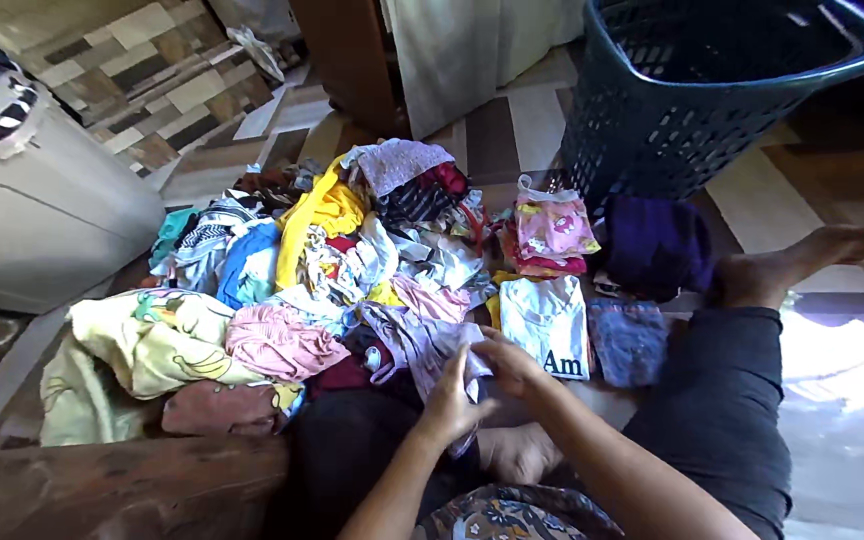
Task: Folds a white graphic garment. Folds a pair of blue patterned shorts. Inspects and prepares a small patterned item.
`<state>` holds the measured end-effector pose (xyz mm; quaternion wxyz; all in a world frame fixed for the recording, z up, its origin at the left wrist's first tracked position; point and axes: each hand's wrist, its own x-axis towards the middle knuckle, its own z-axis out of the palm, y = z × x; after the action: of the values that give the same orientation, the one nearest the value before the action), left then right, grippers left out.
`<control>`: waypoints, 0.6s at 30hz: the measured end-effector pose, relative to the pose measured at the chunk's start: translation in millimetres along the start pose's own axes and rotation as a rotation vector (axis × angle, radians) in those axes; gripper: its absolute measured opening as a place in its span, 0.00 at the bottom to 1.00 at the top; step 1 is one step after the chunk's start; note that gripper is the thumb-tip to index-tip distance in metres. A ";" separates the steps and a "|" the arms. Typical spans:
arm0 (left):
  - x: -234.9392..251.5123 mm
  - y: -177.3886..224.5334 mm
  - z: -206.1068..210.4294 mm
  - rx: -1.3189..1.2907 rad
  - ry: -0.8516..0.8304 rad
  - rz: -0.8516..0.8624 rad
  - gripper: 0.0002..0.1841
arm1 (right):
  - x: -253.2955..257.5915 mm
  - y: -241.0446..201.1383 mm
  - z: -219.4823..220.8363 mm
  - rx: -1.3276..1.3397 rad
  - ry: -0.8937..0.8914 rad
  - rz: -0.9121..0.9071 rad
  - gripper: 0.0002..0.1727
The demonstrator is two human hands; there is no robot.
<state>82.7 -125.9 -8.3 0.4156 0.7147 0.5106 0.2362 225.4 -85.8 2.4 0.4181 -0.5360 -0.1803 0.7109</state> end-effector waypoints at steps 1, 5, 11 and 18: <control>3.0 1.0 0.4 -0.022 0.115 0.043 0.46 | -5.3 -10.2 5.4 0.042 -0.023 -0.032 0.34; 13.8 6.7 -16.9 -0.303 0.394 0.038 0.20 | -17.2 -22.0 13.8 0.091 -0.168 -0.295 0.35; 16.7 24.4 -31.9 -0.924 0.460 -0.357 0.11 | -19.9 9.0 5.7 -0.511 -0.066 -0.656 0.30; 26.4 41.6 -42.3 -1.086 0.487 -0.321 0.05 | -17.4 9.6 4.1 -0.785 -0.011 -0.910 0.27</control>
<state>82.4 -92.0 47.1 0.6220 0.2409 0.4988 0.5535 219.1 -104.3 7.7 0.4503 -0.5155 -0.6428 0.3439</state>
